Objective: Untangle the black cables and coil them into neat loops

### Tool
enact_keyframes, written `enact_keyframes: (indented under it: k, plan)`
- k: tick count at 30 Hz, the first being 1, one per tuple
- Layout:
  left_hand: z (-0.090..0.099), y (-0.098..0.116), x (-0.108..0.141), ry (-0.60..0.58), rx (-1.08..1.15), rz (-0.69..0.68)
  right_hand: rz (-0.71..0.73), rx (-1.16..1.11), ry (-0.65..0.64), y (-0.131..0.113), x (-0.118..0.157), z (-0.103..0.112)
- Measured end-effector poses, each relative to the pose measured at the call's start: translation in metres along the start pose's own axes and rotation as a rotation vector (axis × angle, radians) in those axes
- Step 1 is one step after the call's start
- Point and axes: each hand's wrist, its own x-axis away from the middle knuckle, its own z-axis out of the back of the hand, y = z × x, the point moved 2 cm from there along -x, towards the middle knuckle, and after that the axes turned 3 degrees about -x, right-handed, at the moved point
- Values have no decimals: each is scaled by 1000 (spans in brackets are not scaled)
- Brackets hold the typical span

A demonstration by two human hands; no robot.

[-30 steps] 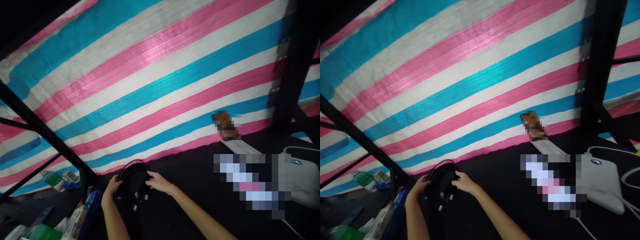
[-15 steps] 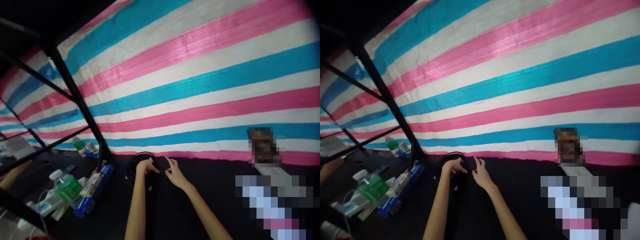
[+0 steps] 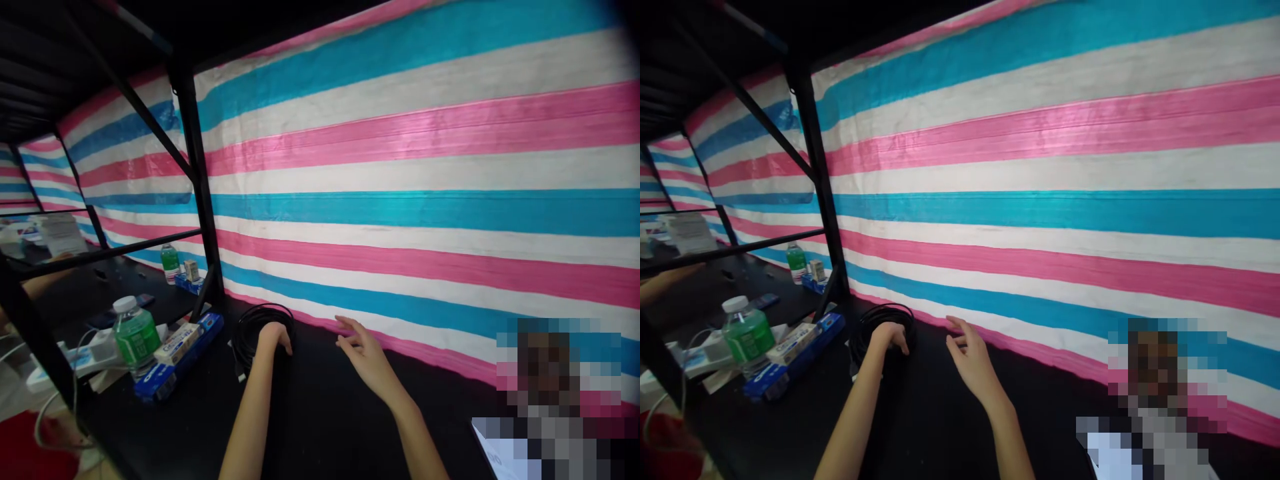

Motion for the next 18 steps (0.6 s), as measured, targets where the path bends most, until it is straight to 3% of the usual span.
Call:
enact_keyframes:
  k: [3,9,18]
  plan:
    - [11,-21,9,-21,57,14,6,85,-105,-12,7,7]
    - [26,-57,18,118,149,16,-7,245,-183,-39,19,14]
    - [10,-23,-14,-32,52,20,-11,336,-189,-76,38,18]
